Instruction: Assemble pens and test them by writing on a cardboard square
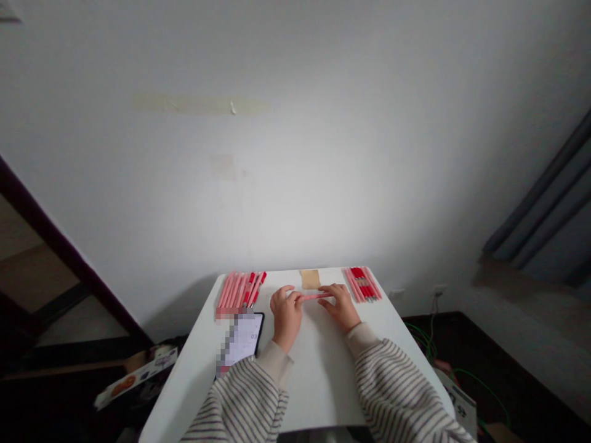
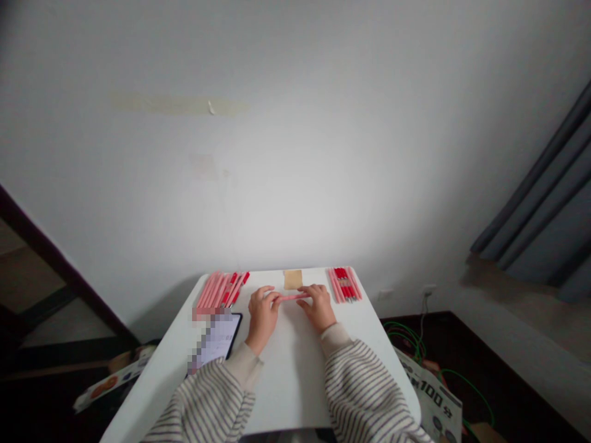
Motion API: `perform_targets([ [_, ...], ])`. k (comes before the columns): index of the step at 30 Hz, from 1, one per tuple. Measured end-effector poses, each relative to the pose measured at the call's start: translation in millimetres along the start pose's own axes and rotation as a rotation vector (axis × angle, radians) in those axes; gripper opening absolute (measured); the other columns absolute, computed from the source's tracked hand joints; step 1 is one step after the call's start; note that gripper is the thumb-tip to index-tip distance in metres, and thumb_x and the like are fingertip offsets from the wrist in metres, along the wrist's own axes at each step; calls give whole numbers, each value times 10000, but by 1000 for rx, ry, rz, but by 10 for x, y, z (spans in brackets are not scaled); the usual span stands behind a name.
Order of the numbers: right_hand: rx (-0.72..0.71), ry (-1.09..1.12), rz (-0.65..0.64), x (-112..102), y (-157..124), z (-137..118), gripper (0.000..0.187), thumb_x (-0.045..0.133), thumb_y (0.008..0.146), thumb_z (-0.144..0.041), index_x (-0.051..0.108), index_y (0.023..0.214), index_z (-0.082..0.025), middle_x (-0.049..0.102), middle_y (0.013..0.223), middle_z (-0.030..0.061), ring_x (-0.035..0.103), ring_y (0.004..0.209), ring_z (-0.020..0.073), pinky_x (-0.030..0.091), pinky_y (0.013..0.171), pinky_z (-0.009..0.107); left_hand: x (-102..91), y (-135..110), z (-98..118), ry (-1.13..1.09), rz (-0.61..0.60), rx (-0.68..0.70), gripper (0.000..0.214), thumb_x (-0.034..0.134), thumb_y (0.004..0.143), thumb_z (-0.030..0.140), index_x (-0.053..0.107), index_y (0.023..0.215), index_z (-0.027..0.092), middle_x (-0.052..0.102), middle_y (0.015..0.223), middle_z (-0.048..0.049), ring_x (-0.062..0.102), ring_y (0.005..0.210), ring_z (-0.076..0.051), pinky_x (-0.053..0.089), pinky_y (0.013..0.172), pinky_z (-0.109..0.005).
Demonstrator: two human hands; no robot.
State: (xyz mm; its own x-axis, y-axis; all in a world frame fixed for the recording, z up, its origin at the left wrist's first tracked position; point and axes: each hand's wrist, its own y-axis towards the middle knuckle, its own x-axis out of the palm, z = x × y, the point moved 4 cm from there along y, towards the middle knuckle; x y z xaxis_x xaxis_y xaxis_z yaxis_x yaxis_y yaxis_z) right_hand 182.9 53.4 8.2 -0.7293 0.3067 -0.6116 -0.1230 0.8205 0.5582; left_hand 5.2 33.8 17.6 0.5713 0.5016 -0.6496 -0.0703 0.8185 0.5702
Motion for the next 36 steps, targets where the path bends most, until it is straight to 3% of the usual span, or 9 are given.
perform_targets([
  [6,17,-24,-18,-9,1,-31,123,624,807,-196,675,907,-248,656,888,40,525,938,222,415,829,353,6,4,4,-13,10,25,135,564,825,289,689,847,244,586,1085,-50,502,1060,-222,392,940,-405],
  [21,20,-40,17,5,6,9,157,574,863,-283,713,935,-275,591,865,60,507,902,219,430,805,359,-14,1,6,26,-9,-9,163,575,824,334,711,898,281,596,1091,-52,499,1059,-227,386,939,-416],
  [27,100,68,27,1,-1,64,197,567,857,-376,675,946,-237,621,847,56,548,880,208,436,817,357,-29,3,10,8,8,-11,140,595,808,325,719,866,292,590,1096,-48,497,1068,-229,386,951,-423],
  [36,123,56,-37,-18,-7,-1,215,618,809,-419,638,942,-252,635,861,37,552,913,213,416,825,348,-40,-1,20,30,13,-12,160,577,817,320,720,876,280,589,1096,-61,501,1052,-230,392,938,-422],
])
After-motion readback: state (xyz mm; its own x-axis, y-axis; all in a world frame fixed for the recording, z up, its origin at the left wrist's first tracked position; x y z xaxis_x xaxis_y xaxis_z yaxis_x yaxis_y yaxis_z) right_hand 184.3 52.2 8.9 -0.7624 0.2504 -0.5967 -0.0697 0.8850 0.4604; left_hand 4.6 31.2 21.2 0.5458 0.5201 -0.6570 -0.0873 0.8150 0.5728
